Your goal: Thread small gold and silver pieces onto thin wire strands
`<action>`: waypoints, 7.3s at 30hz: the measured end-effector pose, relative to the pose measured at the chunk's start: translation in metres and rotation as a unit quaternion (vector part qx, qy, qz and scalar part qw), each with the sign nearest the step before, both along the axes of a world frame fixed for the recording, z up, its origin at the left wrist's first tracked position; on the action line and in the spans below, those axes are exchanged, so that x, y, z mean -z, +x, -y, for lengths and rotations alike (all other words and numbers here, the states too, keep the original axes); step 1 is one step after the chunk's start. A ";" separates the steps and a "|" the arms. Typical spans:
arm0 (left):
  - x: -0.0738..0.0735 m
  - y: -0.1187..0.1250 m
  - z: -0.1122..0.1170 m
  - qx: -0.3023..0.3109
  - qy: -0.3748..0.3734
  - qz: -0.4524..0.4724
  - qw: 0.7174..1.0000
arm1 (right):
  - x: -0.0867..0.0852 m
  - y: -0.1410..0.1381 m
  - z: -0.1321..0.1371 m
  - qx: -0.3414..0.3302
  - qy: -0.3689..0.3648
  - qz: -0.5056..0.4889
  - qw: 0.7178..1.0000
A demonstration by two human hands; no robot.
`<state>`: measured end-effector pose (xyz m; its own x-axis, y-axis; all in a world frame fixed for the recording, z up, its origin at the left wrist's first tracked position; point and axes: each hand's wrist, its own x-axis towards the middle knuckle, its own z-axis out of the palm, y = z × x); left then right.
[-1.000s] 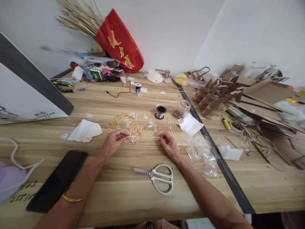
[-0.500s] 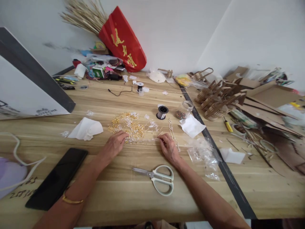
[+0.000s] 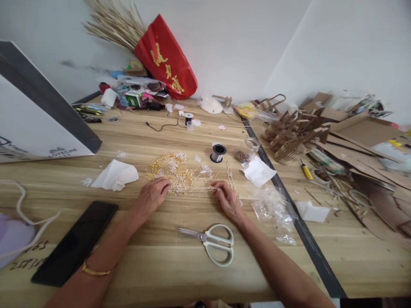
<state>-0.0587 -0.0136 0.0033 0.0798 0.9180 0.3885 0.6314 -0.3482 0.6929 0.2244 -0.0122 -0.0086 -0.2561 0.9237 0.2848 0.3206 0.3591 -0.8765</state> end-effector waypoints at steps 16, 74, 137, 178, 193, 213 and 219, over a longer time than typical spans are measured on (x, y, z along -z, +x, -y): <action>-0.012 -0.009 -0.007 0.061 -0.196 0.188 0.961 | 0.001 0.000 -0.009 0.014 -0.126 -0.164 0.978; -0.038 -0.029 0.006 0.159 -0.258 -0.168 0.938 | -0.002 0.006 0.005 0.003 0.079 0.242 0.967; -0.030 -0.039 0.008 0.255 -0.306 -0.202 0.895 | -0.011 0.014 0.001 -0.072 0.056 0.292 0.952; -0.065 0.018 0.007 0.219 -0.221 -0.177 0.934 | -0.008 0.016 -0.001 -0.070 0.076 0.247 0.964; -0.028 0.093 0.026 0.303 -0.007 -0.300 0.905 | -0.009 0.013 -0.001 -0.062 0.103 0.278 0.953; -0.008 0.088 0.026 0.296 0.033 -0.290 0.910 | -0.014 -0.011 0.023 -0.080 0.205 0.298 0.929; -0.007 0.089 0.026 0.291 0.038 -0.317 0.902 | -0.006 -0.010 0.020 -0.076 0.209 0.278 0.935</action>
<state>0.0299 -0.0398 0.0103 0.7674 0.6220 0.1556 0.5877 -0.7795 0.2168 0.2148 -0.0326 -0.0025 -0.5907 0.7025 0.3969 0.6018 0.7113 -0.3633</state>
